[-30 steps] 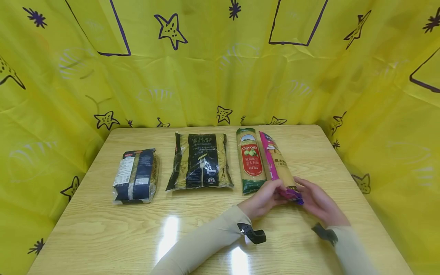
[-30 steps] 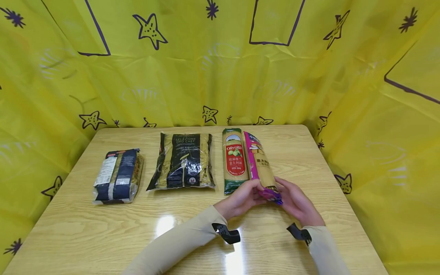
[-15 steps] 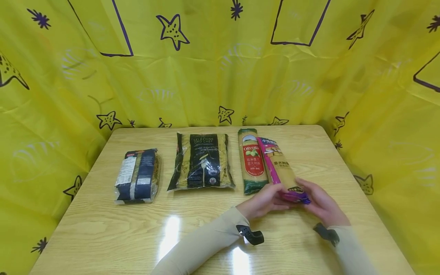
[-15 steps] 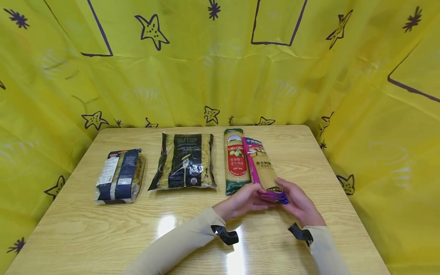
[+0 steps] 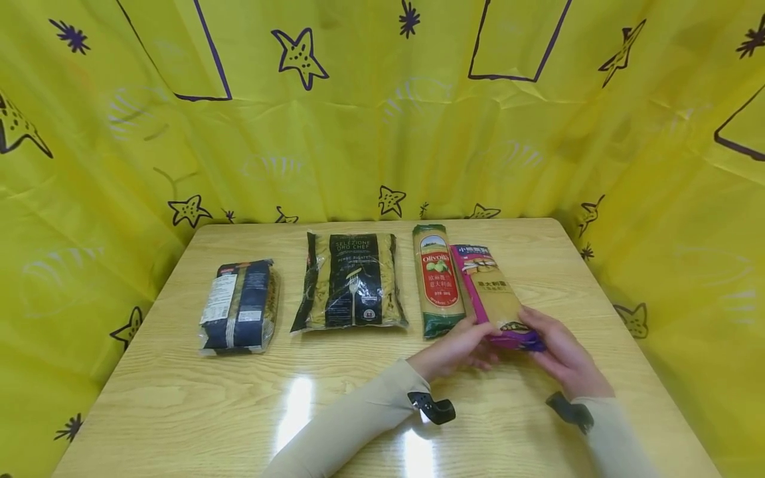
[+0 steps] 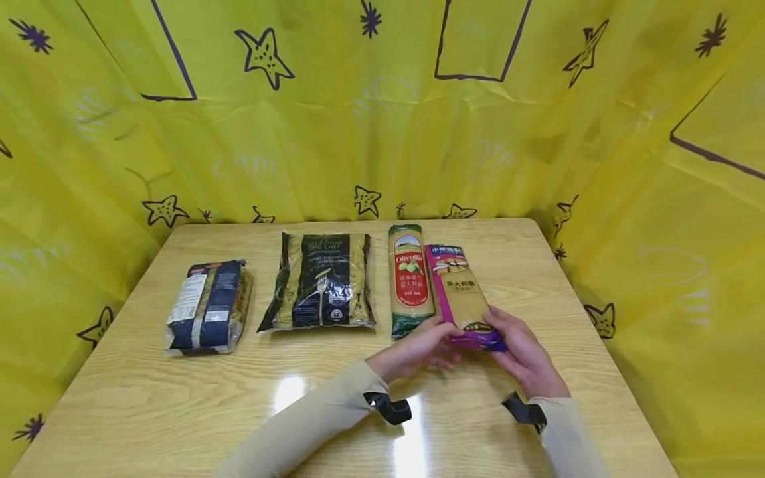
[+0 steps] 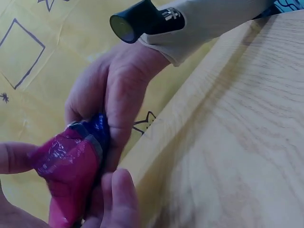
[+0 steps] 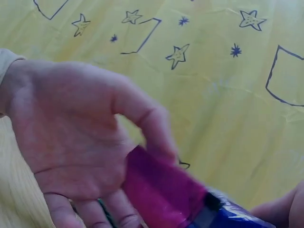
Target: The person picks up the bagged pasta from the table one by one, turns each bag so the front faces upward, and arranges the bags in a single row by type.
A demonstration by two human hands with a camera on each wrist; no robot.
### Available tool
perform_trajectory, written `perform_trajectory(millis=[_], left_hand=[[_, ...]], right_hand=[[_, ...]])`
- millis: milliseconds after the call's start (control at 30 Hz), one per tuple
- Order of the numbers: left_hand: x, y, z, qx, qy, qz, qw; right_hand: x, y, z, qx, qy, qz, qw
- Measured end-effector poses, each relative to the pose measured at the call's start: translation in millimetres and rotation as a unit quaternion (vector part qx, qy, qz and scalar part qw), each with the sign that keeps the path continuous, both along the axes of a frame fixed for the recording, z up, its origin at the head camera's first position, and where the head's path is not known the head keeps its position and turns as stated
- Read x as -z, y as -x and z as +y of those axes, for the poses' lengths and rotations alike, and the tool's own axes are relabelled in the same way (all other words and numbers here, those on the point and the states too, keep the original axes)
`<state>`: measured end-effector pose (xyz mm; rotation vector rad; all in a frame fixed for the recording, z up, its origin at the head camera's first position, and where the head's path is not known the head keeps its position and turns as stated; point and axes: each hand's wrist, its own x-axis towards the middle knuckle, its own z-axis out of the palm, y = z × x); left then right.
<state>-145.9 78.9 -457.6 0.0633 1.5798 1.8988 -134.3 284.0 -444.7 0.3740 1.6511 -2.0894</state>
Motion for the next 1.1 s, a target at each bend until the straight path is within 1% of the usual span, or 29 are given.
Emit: perform_trajectory(millis=[133,300,400,467,567,633,667,767,833,933,1033,1100], left_hand=[[1.8,-2.4,-1.4,-0.029,-0.032,-0.024,0.9988],[0.2,-2.4,0.0,-0.045,-0.060,-0.019,0.9970],[-0.5,-2.1,1.0,-0.049,-0.066,-0.014,0.9965],[-1.1,-2.2,1.4,-0.052,-0.066,-0.010,0.9964],[-1.4,-2.0,2.2,-0.055,-0.058,-0.001,0.9969],[-1.8,-1.5,3.3,-0.058,-0.051,0.003,0.9970],[-1.8,-0.8,4.1,-0.059,-0.047,0.005,0.9972],[-2.7,2.1,7.1,-0.068,-0.046,0.006,0.9966],[-4.0,4.6,9.3,-0.074,-0.055,0.007,0.9957],[-6.0,8.2,12.2,-0.082,-0.071,0.008,0.9941],[-6.9,10.9,14.0,-0.082,-0.077,0.003,0.9937],[-7.5,12.5,15.0,-0.084,-0.082,-0.005,0.9931]], right_hand=[[0.4,-0.9,4,0.000,0.003,0.005,1.0000],[2.1,-2.0,8,-0.011,0.008,0.008,0.9999],[4.1,-1.5,10,-0.030,0.014,0.032,0.9989],[5.3,-0.8,10,-0.045,0.002,0.049,0.9978],[6.5,0.7,11,-0.054,-0.015,0.062,0.9965],[6.6,1.6,12,-0.052,-0.013,0.063,0.9966],[6.5,2.2,12,-0.051,-0.008,0.064,0.9966],[6.3,5.0,14,-0.036,0.030,0.064,0.9969],[5.2,7.0,15,-0.027,0.042,0.069,0.9964],[3.5,10.7,15,0.000,0.062,0.069,0.9957],[3.0,14.0,16,0.019,0.077,0.064,0.9949],[3.4,16.7,17,0.023,0.085,0.063,0.9941]])
